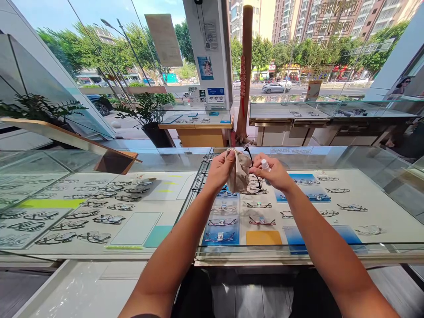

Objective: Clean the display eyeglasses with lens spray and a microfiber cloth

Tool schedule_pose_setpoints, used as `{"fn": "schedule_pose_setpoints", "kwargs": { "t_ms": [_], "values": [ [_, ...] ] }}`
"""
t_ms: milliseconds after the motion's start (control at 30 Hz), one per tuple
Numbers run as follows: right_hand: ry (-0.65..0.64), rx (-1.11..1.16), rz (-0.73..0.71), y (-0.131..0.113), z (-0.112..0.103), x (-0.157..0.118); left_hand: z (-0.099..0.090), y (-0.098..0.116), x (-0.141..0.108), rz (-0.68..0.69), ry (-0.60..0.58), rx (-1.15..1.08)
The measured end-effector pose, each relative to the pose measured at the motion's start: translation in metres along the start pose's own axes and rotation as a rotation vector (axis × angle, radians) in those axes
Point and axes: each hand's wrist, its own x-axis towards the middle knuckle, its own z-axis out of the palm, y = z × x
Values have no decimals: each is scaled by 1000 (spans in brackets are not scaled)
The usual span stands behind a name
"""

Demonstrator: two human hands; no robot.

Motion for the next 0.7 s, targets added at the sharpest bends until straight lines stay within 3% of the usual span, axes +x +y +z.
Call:
{"fn": "schedule_pose_setpoints", "kwargs": {
  "t_ms": [233, 533, 700],
  "values": [
    [-13, -6, 97, 3, 3, -1, 2, 6, -3, -35, -25, -32],
    [-24, 238, 104, -3, 9, 0, 4, 6, -7, -86, -173, -109],
    [-125, 321, 167, -4, 13, -3, 12, 8, -14, -1, -89, 55]
  ]
}}
